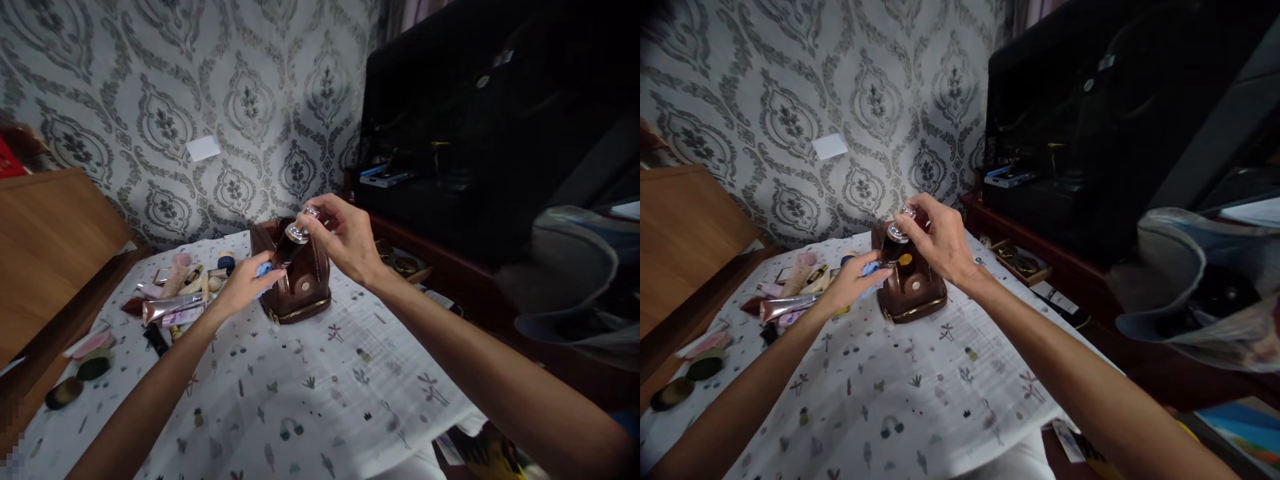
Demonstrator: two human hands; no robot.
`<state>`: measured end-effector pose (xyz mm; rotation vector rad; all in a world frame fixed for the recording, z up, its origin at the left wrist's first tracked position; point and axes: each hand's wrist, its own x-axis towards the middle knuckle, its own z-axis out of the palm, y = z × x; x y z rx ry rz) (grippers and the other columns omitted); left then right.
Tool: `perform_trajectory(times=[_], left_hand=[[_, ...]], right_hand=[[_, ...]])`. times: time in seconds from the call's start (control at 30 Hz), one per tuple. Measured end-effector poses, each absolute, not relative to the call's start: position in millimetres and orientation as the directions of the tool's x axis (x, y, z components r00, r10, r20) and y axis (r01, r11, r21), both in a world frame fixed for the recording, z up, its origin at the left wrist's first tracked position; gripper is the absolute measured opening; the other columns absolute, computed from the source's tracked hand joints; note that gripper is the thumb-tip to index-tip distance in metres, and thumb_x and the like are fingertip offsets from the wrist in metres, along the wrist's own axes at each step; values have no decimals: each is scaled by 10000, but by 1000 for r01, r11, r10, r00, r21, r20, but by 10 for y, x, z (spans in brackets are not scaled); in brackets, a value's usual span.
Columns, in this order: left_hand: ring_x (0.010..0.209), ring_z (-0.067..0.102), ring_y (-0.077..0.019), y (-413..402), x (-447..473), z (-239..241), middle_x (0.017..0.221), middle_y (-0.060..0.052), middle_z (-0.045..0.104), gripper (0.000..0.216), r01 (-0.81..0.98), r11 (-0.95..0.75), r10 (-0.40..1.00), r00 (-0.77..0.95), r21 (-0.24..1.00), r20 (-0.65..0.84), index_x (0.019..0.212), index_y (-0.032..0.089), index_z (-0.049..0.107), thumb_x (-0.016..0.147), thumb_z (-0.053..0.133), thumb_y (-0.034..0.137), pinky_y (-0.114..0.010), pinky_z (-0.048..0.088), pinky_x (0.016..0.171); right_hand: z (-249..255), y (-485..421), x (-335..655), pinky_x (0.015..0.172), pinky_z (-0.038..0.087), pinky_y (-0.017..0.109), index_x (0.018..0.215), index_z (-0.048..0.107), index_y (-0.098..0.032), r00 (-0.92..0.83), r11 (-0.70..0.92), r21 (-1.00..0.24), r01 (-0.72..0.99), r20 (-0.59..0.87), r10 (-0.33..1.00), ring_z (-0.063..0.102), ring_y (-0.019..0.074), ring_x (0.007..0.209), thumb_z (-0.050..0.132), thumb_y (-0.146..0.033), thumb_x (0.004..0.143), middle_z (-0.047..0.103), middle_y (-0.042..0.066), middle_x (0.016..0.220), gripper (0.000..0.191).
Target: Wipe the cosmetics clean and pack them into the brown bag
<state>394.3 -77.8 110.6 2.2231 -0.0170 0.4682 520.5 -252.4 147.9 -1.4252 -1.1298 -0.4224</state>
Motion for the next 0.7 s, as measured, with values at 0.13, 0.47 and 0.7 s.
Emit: perform_trajectory(times=[0.13, 0.47, 0.7], left_hand=[[630, 512, -144, -750, 3966, 1180, 737, 8, 619, 330, -77, -827, 142, 930, 557, 339, 1045, 181, 680, 871, 611, 453, -220, 364, 587], [751, 624, -188, -779, 3872, 1022, 786, -11, 688, 361, 44, -879, 231, 910, 475, 344, 1190, 228, 639, 925, 504, 433, -249, 439, 711], [932, 652, -219, -741, 3857, 994, 976, -23, 734, 350, -12, -842, 223, 902, 539, 370, 1199, 256, 657, 913, 542, 422, -284, 469, 871]], right_hand=[[1537, -2448, 5375, 613, 397, 275, 910, 649, -175, 443, 112, -516, 849, 812, 379, 529, 139, 641, 571, -611, 878, 628, 3, 734, 444], [1584, -1977, 5775, 683, 389, 308, 1060, 663, -185, 541, -483, -272, 832, 591, 598, 630, 242, 809, 556, -375, 925, 725, 87, 911, 257], [1513, -1565, 5955, 894, 386, 430, 1086, 688, -151, 507, -538, -43, 842, 409, 759, 600, 324, 1074, 545, -365, 945, 717, 173, 1069, 294]])
